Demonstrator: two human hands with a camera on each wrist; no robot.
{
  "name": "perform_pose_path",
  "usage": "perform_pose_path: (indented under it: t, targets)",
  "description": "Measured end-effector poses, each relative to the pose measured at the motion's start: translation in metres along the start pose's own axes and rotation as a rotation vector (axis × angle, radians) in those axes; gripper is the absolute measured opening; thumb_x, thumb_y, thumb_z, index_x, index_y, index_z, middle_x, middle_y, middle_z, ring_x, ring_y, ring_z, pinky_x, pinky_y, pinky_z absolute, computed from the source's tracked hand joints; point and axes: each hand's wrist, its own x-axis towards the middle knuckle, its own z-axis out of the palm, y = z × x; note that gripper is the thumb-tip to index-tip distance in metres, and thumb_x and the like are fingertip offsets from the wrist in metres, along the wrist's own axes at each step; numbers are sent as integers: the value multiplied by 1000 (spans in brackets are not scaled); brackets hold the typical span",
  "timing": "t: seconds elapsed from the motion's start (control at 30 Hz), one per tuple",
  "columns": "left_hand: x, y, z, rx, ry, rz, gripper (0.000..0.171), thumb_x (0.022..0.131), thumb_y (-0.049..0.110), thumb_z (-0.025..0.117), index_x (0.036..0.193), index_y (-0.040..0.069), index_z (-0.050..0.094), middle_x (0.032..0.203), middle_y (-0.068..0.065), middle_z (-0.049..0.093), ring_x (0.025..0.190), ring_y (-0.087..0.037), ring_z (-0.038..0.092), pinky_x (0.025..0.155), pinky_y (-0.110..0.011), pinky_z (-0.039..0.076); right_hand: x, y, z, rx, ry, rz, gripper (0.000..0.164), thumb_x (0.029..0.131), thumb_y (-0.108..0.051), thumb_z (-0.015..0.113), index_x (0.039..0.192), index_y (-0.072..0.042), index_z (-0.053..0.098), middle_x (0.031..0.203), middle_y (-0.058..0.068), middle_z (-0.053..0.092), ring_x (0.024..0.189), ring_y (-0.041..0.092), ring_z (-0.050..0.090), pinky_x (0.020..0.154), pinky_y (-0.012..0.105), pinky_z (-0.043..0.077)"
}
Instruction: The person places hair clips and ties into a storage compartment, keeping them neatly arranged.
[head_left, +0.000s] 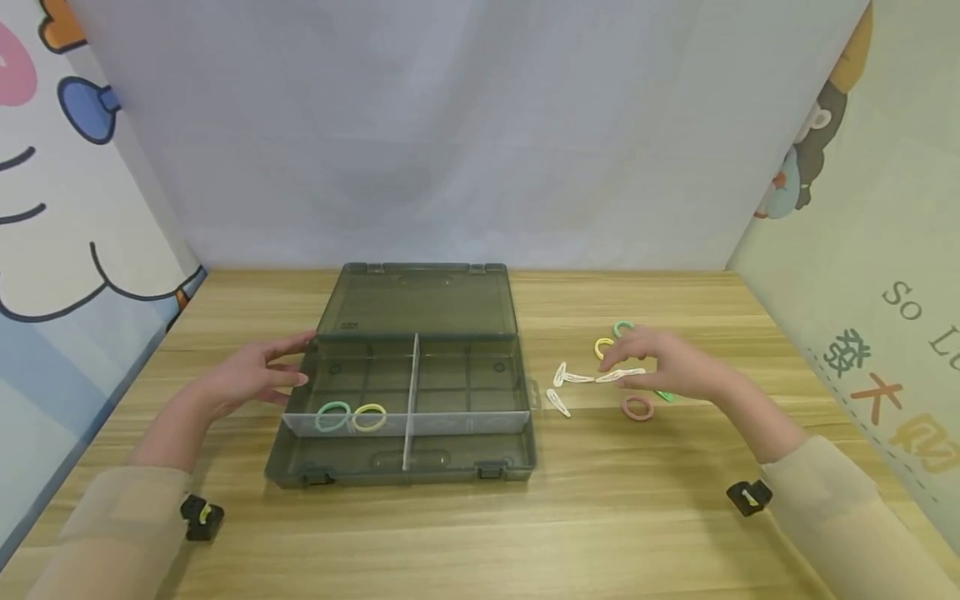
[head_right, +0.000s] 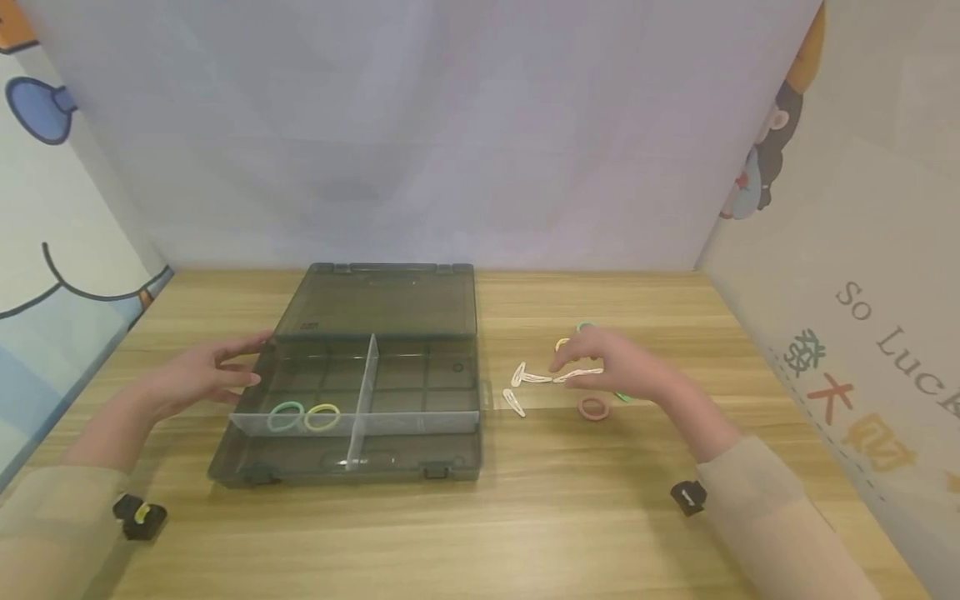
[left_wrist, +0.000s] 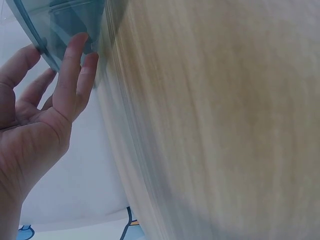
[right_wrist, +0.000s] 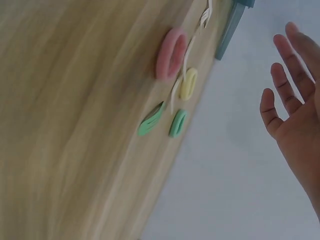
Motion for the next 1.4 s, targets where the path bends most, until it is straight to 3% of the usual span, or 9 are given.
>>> perform_pose_path:
  t: [0.07, 0.2, 0.47, 0.6, 0.97, 1.2, 1.4]
  targets:
    - [0, 0, 0, 1, 3, -2, 79, 92, 16, 61, 153, 11, 10, 155, -26, 6, 135, -50, 24, 87, -45, 53, -7, 7, 3, 13, -3, 7, 26, 78, -3, 75, 100, -15, 72, 102, -10, 69, 109, 16, 57, 99, 30, 43]
    - [0, 0, 0, 5, 4, -2, 79, 92, 15, 61, 153, 12, 10, 155, -25, 6, 135, -50, 24, 87, -45, 53, -19, 20, 10, 27, -11, 43, 23, 79, -8, 75, 101, -14, 72, 105, -7, 68, 101, 12, 57, 83, 29, 48]
    - [-1, 0, 0, 2, -1, 4, 79, 93, 15, 61, 153, 12, 10, 155, -25, 5, 135, -49, 24, 87, -45, 53, -32, 38, 23, 10, -44, 145, 24, 78, -18, 78, 101, -15, 72, 105, -4, 68, 99, 13, 59, 81, 35, 51]
    - [-1, 1, 1, -1, -1, 6, 79, 93, 15, 61, 153, 12, 10, 155, -25, 5, 134, -50, 25, 88, -45, 53, -34, 44, 25, -2, -57, 141, 25, 78, -20, 77, 102, -15, 72, 105, -2, 69, 100, 17, 59, 83, 34, 51]
    - [0, 0, 2, 6, -8, 7, 80, 92, 18, 61, 153, 13, 9, 155, -25, 4, 134, -50, 24, 88, -46, 52, -33, 61, 30, 19, -141, 161, 20, 83, -21, 72, 102, -17, 73, 101, -6, 68, 97, 12, 59, 86, 33, 52]
    - [-1, -1, 1, 4, -4, 1, 82, 91, 19, 63, 153, 13, 9, 155, -26, 4, 134, -50, 24, 88, -46, 52, -27, 65, 33, 26, -156, 145, 14, 81, -9, 73, 93, -17, 74, 91, -7, 68, 85, 6, 61, 78, 28, 53]
    - [-1, 0, 2, 4, -2, 2, 81, 91, 19, 63, 153, 12, 10, 155, -25, 5, 134, -49, 26, 88, -45, 53, -25, 65, 33, 31, -169, 163, 15, 81, -6, 72, 90, -18, 74, 90, -8, 69, 86, 5, 61, 78, 27, 52]
